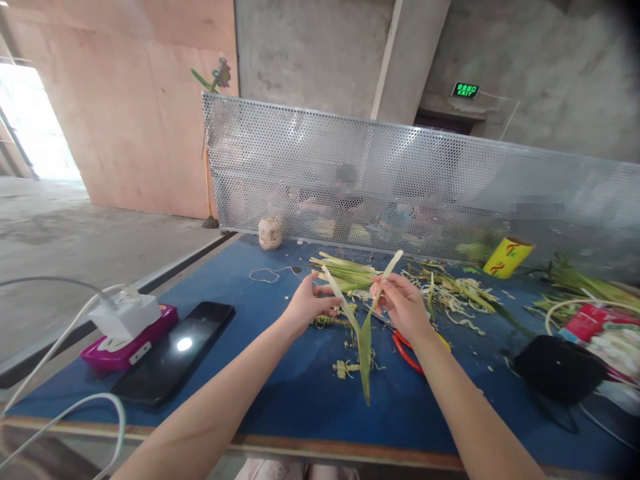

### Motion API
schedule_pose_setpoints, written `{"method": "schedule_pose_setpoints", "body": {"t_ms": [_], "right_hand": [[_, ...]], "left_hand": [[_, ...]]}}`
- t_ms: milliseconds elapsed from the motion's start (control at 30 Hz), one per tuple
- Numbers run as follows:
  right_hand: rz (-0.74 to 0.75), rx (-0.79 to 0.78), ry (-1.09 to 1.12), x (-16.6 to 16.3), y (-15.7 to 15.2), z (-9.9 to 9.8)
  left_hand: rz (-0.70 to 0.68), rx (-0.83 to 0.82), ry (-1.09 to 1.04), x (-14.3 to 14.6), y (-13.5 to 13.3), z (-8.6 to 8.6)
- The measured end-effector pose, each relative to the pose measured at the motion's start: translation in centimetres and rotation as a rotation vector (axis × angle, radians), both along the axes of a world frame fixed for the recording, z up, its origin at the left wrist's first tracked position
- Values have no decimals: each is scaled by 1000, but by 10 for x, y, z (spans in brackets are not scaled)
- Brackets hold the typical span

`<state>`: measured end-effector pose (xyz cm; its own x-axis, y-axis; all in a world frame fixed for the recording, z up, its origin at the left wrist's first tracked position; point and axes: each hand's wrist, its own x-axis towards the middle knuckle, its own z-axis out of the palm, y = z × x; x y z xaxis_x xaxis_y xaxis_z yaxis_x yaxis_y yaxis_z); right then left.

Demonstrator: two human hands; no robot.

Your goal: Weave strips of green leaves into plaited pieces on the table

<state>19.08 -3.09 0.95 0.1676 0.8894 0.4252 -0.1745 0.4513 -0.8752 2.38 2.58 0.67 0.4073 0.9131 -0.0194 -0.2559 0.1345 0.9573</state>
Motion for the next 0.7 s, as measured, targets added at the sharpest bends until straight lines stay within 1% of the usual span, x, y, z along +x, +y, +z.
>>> {"method": "schedule_pose_setpoints", "body": {"t_ms": [67, 133, 267, 367, 433, 500, 600, 700], "right_hand": [[-13, 3, -6, 0, 0, -1], [-29, 2, -19, -1, 1, -2], [-75, -3, -44, -2, 4, -5], [-155, 16, -17, -3, 5, -5], [-192, 31, 4, -4, 4, -5], [-198, 40, 9, -4, 4, -3], [-195, 50, 2, -5, 3, -2], [-161, 59, -8, -4, 2, -4]], "left_hand": [[-4, -18, -26, 0, -1, 1], [-61, -28, -19, -1, -4, 3], [-215, 28, 106, -2, -10, 2], [-258, 12, 141, -1, -11, -3], [-230, 15, 109, 0, -9, -5], [-167, 43, 63, 2, -7, -7], [-84, 71, 19, 2, -2, -5], [-9, 99, 21, 0, 0, -2]]}}
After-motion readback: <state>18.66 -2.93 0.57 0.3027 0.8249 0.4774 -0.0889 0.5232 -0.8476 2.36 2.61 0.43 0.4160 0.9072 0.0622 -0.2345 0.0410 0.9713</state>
